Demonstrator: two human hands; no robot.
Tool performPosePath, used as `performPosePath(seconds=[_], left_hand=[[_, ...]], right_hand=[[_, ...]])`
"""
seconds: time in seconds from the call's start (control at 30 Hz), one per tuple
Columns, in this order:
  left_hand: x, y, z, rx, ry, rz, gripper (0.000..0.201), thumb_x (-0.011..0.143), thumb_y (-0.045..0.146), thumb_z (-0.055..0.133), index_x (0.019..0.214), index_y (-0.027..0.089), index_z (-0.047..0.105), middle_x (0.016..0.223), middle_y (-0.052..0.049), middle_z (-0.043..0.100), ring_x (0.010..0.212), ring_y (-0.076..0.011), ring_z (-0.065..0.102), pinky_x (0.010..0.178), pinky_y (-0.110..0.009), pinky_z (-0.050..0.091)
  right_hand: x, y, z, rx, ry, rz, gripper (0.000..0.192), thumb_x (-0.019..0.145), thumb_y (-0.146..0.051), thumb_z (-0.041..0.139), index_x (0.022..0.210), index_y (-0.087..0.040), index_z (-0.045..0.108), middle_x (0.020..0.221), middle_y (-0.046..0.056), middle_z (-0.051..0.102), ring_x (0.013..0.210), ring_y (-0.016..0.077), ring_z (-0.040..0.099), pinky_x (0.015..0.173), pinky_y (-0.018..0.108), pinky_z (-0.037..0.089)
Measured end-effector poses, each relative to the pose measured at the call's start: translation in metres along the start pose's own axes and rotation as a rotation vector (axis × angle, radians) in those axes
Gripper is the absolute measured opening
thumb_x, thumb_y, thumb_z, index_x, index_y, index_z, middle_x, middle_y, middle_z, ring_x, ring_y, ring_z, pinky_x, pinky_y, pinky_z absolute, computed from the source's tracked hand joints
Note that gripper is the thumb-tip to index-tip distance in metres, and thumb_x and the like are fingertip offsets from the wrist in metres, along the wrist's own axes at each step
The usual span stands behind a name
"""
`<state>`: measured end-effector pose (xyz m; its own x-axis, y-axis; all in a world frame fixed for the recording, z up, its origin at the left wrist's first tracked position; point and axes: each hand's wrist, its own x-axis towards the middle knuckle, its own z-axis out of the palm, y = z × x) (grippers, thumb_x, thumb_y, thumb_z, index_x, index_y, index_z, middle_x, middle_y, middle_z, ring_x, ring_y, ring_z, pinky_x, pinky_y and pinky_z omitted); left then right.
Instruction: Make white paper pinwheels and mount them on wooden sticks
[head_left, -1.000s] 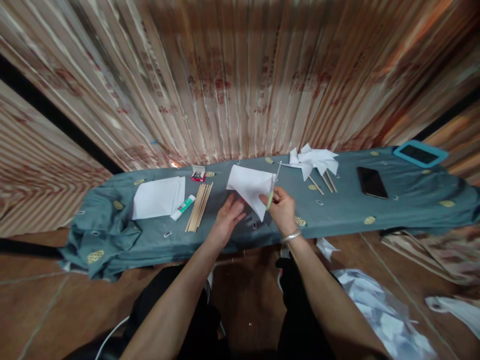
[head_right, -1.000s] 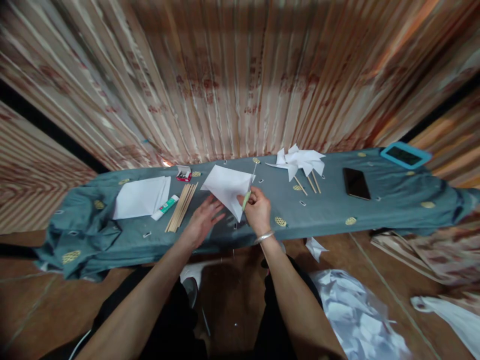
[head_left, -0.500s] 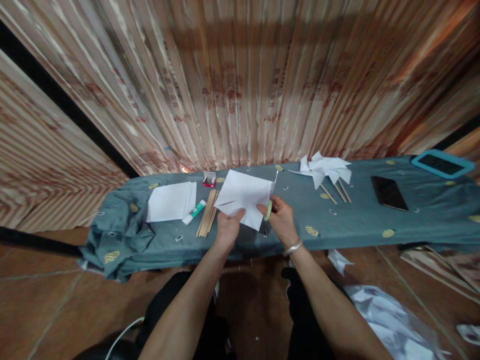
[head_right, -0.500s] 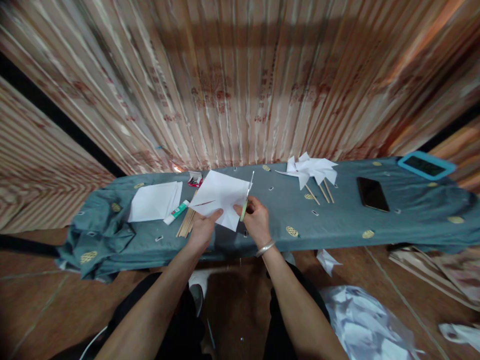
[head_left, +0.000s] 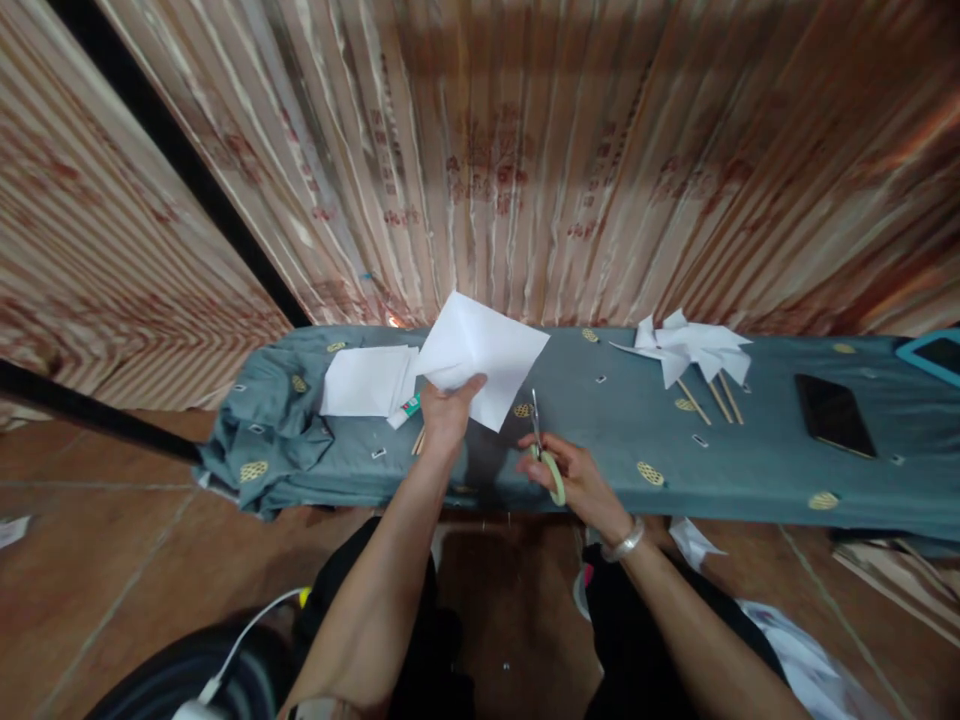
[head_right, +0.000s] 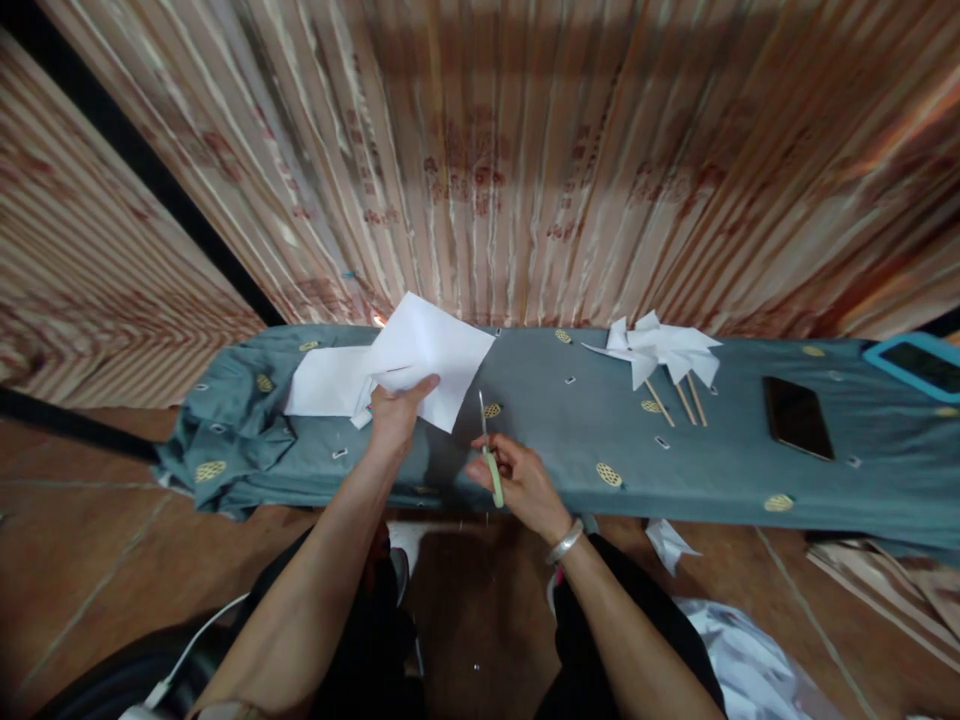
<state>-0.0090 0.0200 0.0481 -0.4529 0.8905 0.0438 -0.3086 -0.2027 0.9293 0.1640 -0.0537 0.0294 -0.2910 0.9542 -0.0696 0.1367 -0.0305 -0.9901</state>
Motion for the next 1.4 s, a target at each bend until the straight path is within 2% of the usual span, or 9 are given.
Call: performPosePath(seconds=[0.1,0.23,0.37,0.53,0.83,1.4], left_hand=[[0.002,0.002,0.001,0.007,0.01,0.028,0.033,0.046,0.025,0.084,0.075,0.014,0.072,0.078,-0.003,0.073,0.072,-0.0178,0.065,0.072,-0.03,0.053],[0.002,-0.003,0.005,0.02,-0.012,0.048,0.031,0.049,0.026,0.083,0.075,0.014,0.072,0.076,-0.002,0.073,0.071,-0.0171,0.065,0.072,-0.03,0.053],[-0.002,-0.008,0.01,0.034,-0.058,0.055,0.029,0.053,0.027,0.081,0.077,0.014,0.072,0.078,-0.003,0.073,0.077,-0.0188,0.067,0.076,-0.031,0.053],[-0.003,-0.014,0.014,0.028,-0.076,0.064,0.036,0.052,0.025,0.081,0.085,0.015,0.071,0.082,-0.003,0.074,0.077,-0.0188,0.068,0.077,-0.031,0.054],[-0.007,-0.017,0.017,0.05,-0.089,0.045,0.031,0.053,0.024,0.081,0.081,0.014,0.072,0.083,-0.004,0.074,0.075,-0.0179,0.067,0.075,-0.03,0.054],[-0.008,-0.017,0.015,0.067,-0.12,0.048,0.028,0.053,0.025,0.082,0.077,0.015,0.071,0.079,-0.003,0.073,0.073,-0.0181,0.066,0.074,-0.031,0.054]], right_hand=[[-0.006,0.007,0.006,-0.029,-0.143,0.043,0.052,0.071,-0.058,0.071,0.102,-0.018,0.061,0.083,0.004,0.07,0.072,0.0146,0.062,0.068,0.027,0.047],[-0.008,0.01,0.011,-0.032,-0.203,0.065,0.049,0.075,-0.06,0.067,0.1,-0.018,0.062,0.083,0.003,0.069,0.072,0.0139,0.06,0.065,0.026,0.046],[-0.005,0.008,0.012,-0.034,-0.185,0.064,0.046,0.077,-0.06,0.064,0.097,-0.018,0.063,0.082,0.003,0.069,0.068,0.0126,0.058,0.061,0.025,0.044],[-0.003,0.006,0.009,-0.02,-0.16,0.066,0.042,0.077,-0.056,0.066,0.097,-0.019,0.064,0.081,0.003,0.07,0.068,0.013,0.059,0.06,0.024,0.045],[-0.001,0.005,0.009,0.028,-0.138,0.082,0.045,0.073,-0.058,0.068,0.093,-0.018,0.064,0.078,0.003,0.07,0.066,0.0125,0.06,0.062,0.024,0.047],[-0.001,0.01,0.006,-0.058,-0.133,0.019,0.044,0.078,-0.058,0.065,0.097,-0.018,0.066,0.077,0.002,0.071,0.065,0.013,0.06,0.058,0.024,0.047]])
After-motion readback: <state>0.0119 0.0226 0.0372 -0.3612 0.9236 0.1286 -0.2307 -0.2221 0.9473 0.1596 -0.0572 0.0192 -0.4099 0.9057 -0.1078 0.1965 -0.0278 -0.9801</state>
